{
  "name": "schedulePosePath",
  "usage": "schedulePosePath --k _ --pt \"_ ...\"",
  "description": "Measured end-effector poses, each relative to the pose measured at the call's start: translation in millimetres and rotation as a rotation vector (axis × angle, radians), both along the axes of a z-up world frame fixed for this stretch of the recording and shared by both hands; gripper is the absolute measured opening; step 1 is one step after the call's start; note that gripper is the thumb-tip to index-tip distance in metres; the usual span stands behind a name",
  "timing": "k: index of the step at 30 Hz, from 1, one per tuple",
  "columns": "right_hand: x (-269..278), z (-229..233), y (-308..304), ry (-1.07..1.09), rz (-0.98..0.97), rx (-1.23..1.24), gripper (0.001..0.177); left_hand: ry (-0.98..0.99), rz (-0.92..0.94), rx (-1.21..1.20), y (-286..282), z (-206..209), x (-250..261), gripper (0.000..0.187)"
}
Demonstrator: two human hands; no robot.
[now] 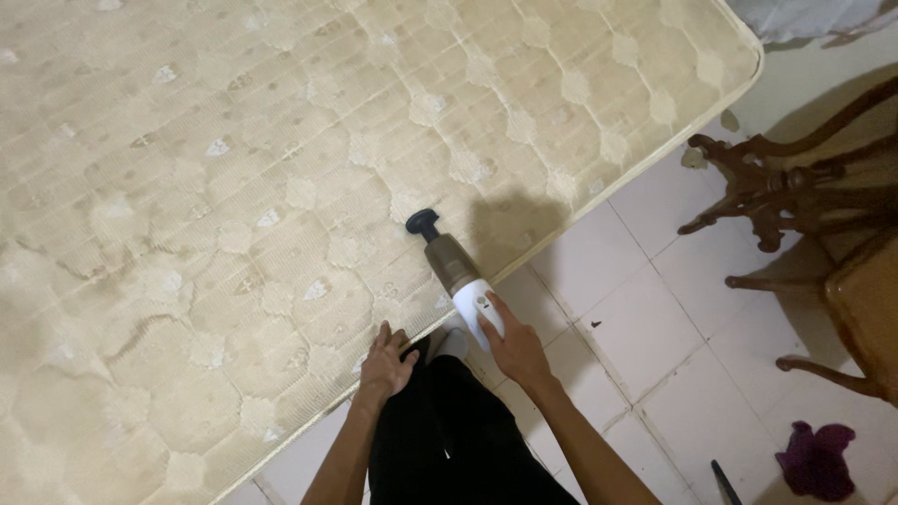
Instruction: The person vacuums the surface and edges of a mattress using a handheld cordless vacuum cleaner.
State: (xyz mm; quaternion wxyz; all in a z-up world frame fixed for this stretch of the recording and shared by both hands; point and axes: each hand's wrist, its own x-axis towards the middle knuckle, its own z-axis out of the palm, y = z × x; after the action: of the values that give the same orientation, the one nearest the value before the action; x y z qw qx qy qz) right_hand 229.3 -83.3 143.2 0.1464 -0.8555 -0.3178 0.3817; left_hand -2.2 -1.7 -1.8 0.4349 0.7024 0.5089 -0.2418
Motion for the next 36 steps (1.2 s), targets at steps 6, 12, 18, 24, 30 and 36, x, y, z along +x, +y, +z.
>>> schedulePosePath --k 6,12,18,24,30,36 --pt "-3 -5 27 0.007 0.012 0.001 0.059 0.003 -0.001 -0.039 4 3 1 0.07" --pt "-5 -19 50 -0.025 0.05 0.058 0.063 0.012 0.016 -0.041 2 10 2 0.071" --pt "-9 -30 53 -0.039 0.05 0.051 0.064 0.005 -0.005 -0.011 -2 12 -6 0.07" --pt "-11 -17 31 -0.036 0.048 0.028 0.062 -0.014 0.016 0.043 -3 9 -23 0.066" --pt "-13 -5 -3 -0.007 0.036 0.094 0.06 0.046 0.053 0.003 -2 33 -32 0.061" --pt "-15 12 -28 0.045 -0.006 -0.028 0.061 0.06 0.09 -0.049 -17 36 -47 0.065"
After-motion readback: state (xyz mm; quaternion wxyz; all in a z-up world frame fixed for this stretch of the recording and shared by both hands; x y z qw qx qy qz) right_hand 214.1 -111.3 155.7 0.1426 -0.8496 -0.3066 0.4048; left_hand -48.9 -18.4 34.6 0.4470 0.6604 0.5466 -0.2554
